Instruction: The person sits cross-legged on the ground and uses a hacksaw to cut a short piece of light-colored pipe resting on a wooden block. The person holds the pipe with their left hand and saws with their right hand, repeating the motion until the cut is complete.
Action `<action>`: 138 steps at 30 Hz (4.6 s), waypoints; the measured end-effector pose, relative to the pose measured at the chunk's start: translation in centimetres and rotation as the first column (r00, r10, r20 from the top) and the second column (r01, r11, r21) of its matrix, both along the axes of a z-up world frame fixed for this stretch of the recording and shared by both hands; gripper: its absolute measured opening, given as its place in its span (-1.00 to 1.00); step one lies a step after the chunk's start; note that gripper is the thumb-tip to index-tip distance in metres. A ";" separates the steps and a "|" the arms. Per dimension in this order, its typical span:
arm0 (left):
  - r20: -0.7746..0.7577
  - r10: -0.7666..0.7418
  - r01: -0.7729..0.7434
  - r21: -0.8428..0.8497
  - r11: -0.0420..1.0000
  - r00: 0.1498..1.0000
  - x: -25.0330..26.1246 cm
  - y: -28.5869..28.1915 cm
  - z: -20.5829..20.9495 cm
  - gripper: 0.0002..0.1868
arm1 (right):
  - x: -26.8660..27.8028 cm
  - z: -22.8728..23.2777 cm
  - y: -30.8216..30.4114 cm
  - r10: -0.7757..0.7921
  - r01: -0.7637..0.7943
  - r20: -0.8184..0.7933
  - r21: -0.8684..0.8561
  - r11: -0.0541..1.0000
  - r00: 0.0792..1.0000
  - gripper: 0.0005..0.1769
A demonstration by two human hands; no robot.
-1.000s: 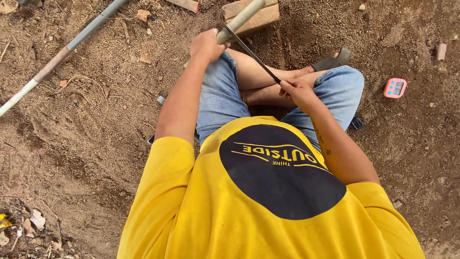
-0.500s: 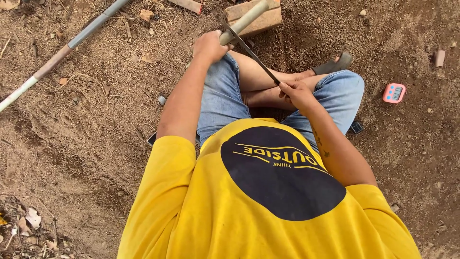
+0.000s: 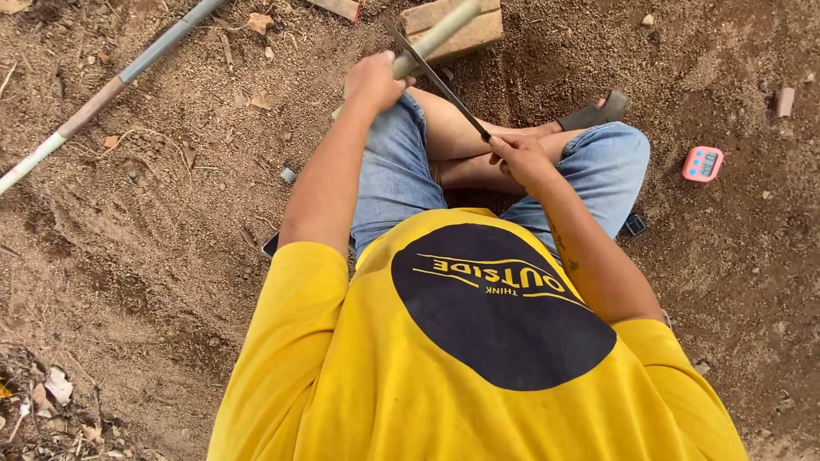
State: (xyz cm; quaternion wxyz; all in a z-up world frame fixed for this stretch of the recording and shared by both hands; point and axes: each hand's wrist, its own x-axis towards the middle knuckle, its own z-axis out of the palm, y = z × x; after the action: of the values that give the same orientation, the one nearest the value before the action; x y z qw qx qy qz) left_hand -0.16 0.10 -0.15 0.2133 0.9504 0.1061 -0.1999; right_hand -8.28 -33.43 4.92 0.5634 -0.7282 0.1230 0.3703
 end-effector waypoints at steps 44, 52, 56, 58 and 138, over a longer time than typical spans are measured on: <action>0.132 -0.143 0.130 0.107 0.986 0.981 -1.1 -1.1 -0.1 -0.66 | -0.6 -0.2 -0.9 0.089 -0.071 0.108 -0.159 0.985 0.990 -0.61; 0.068 -0.136 0.128 0.120 0.985 0.988 -0.9 -1.0 0.0 -0.61 | 0.1 -0.5 1.8 0.110 -0.085 0.213 -0.121 0.989 0.971 -0.67; 0.144 -0.108 0.091 0.115 0.989 0.984 -0.3 -0.5 -0.9 -0.49 | -0.4 -0.3 -0.7 0.056 -0.045 0.122 -0.094 0.995 0.991 -0.66; 0.138 -0.091 0.076 0.107 0.991 0.986 -0.5 -1.0 -0.4 -0.50 | -0.7 -0.7 -0.9 0.049 -0.042 0.097 -0.070 0.997 0.994 -0.60; -0.028 -0.132 0.132 0.010 0.991 0.991 -1.0 -0.4 2.7 -0.45 | 1.3 -3.8 3.5 -0.087 0.085 0.045 0.044 0.995 0.995 -0.53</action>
State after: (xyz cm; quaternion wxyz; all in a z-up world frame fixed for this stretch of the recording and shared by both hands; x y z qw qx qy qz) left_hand -1.12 -0.31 2.55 0.1926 0.9538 0.0470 -0.2257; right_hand -7.01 -29.91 1.08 0.5968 -0.7188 0.1331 0.3308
